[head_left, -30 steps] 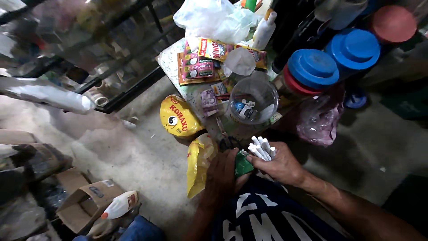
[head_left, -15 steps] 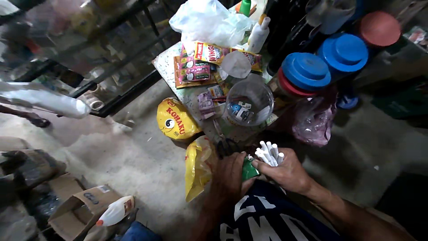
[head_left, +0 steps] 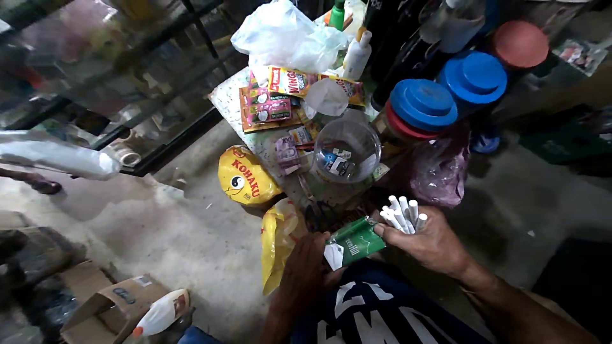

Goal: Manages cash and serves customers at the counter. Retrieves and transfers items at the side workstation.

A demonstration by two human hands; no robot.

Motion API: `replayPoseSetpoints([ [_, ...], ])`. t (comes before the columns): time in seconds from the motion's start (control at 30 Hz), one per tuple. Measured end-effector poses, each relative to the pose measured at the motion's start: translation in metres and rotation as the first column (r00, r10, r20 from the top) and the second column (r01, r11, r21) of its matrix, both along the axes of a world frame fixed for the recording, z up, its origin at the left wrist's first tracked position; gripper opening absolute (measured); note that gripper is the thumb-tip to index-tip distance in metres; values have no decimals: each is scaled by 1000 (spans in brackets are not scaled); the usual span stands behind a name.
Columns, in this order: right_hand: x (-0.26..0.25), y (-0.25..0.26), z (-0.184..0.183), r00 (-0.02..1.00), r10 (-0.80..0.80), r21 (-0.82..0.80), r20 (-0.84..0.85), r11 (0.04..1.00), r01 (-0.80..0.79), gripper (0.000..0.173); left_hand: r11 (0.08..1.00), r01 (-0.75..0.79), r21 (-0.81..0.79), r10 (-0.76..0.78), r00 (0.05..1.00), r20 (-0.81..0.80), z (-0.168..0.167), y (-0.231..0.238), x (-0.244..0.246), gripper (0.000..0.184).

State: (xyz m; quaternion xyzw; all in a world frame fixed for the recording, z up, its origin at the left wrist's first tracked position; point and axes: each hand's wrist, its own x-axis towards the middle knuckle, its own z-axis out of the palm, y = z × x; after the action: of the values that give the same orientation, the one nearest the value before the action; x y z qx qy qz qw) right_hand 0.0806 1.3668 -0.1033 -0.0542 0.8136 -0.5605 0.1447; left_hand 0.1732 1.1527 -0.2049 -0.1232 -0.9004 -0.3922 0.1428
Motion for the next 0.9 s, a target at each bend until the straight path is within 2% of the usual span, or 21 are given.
replayPoseSetpoints([
  [0.1,2,4,1,999,-29,-4,27,1000,30,13,1000,23,18,-23,1000,1,-1,-2,5,58],
  [0.17,-1,12,1,998,-58,29,36,998,57,13,999,9,44,-10,1000,20,-2,-4,8,43],
  [0.23,-11,28,2,994,-111,26,17,994,111,13,988,-53,147,44,997,61,-12,-12,12,27],
  [0.3,-17,36,2,993,-122,-52,11,991,122,9,922,-74,379,17,988,152,-22,-21,13,38],
  [0.37,-15,35,-3,997,-70,-64,26,995,72,10,790,-37,613,-125,968,219,-19,-16,6,60],
  [0.43,-11,25,-9,999,-42,-107,24,993,44,9,715,-60,697,-143,963,229,-6,0,-2,52],
  [0.5,-9,22,-12,999,-35,-140,23,989,38,8,686,-94,722,-89,973,212,2,14,-4,32],
  [0.57,-10,23,-10,999,-46,-141,23,989,49,8,664,-105,741,-57,980,190,6,19,-4,23],
  [0.67,-14,29,-6,998,-53,-135,28,989,56,9,639,-101,762,-21,989,149,10,22,-3,19],
  [0.77,-19,32,-3,999,-40,-144,0,989,40,8,682,-93,725,9,993,119,14,18,-5,20],
  [0.83,-23,33,5,993,-113,-114,-32,988,108,10,716,-176,676,101,984,149,15,9,0,22],
  [0.9,-33,37,19,965,-253,-62,-71,967,249,16,730,-284,621,232,959,165,12,-13,6,20],
])
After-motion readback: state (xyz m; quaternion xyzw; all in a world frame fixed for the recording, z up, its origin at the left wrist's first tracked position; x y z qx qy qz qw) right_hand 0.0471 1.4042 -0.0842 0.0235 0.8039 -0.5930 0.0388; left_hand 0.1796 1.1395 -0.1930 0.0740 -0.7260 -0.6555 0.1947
